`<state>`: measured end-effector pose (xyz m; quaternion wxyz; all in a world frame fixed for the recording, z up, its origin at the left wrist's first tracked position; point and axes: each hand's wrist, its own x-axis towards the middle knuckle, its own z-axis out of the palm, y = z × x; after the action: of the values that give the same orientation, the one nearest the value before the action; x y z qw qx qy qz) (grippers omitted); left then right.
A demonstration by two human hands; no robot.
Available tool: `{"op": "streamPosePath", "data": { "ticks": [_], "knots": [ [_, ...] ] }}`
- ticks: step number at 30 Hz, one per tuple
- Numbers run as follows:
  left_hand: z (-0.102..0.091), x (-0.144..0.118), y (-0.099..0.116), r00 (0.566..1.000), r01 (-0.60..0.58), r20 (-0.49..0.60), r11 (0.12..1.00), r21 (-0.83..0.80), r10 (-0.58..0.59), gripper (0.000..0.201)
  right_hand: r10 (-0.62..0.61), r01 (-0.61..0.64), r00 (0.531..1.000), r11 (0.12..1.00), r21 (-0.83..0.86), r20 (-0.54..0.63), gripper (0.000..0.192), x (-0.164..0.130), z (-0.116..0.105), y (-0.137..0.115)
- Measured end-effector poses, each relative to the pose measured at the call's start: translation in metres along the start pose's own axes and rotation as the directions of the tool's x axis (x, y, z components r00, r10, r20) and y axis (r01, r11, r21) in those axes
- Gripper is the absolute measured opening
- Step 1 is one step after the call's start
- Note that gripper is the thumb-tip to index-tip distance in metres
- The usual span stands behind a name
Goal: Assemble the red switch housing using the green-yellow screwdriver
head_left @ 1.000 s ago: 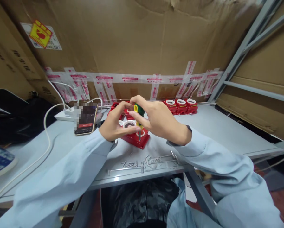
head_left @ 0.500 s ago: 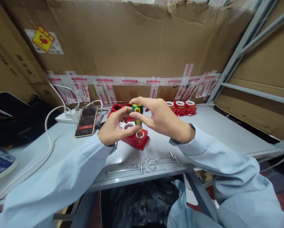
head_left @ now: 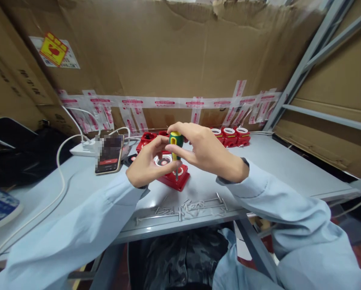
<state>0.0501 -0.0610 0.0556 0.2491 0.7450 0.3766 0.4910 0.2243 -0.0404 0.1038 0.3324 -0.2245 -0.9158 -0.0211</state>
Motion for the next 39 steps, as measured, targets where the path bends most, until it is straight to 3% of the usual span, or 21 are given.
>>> {"op": "streamPosePath", "data": {
  "ticks": [4, 7, 11, 18, 25, 27, 32, 37, 39],
  "knots": [
    [0.006, 0.001, -0.003, 0.994, -0.012, -0.111, 0.999, 0.034, 0.016, 0.036, 0.064, -0.066, 0.997, 0.996, -0.052, -0.034, 0.03, 0.002, 0.005, -0.004],
    [0.006, 0.001, -0.003, 0.994, -0.011, -0.106, 1.0, 0.0, 0.011, 0.032, 0.001, -0.001, 1.0, 1.0, 0.017, -0.008, 0.026, 0.001, 0.004, -0.002],
    [0.006, -0.002, -0.003, 0.996, 0.013, -0.082, 0.997, -0.071, -0.019, 0.042, -0.074, 0.069, 0.997, 0.989, 0.127, 0.028, 0.025, -0.002, 0.0, 0.005],
    [0.012, 0.0, -0.003, 0.99, -0.036, -0.133, 0.999, 0.006, 0.036, 0.051, 0.068, -0.07, 0.997, 0.996, -0.05, -0.04, 0.029, 0.0, 0.006, 0.001],
    [0.006, -0.005, 0.001, 0.998, 0.007, -0.065, 0.999, -0.047, -0.01, 0.047, -0.062, 0.053, 0.996, 0.987, 0.15, 0.057, 0.031, -0.002, -0.004, 0.001],
    [0.008, -0.005, 0.0, 0.998, -0.009, -0.055, 0.999, -0.043, 0.007, 0.053, -0.004, 0.0, 0.999, 0.996, 0.086, 0.045, 0.027, -0.001, -0.003, 0.0],
    [0.013, -0.001, -0.005, 0.986, -0.042, -0.166, 0.998, -0.048, 0.033, 0.056, 0.121, -0.123, 0.992, 0.988, -0.096, -0.019, 0.031, 0.002, 0.003, -0.005],
    [0.007, -0.003, -0.005, 0.994, 0.007, -0.106, 0.996, -0.085, -0.016, 0.05, -0.012, 0.005, 0.998, 0.993, 0.114, 0.058, 0.03, -0.001, -0.006, 0.001],
    [0.008, -0.005, -0.005, 0.997, 0.007, -0.078, 0.997, -0.08, -0.013, 0.051, -0.011, 0.001, 0.997, 0.991, 0.136, 0.07, 0.03, -0.001, -0.008, 0.002]
  ]
}}
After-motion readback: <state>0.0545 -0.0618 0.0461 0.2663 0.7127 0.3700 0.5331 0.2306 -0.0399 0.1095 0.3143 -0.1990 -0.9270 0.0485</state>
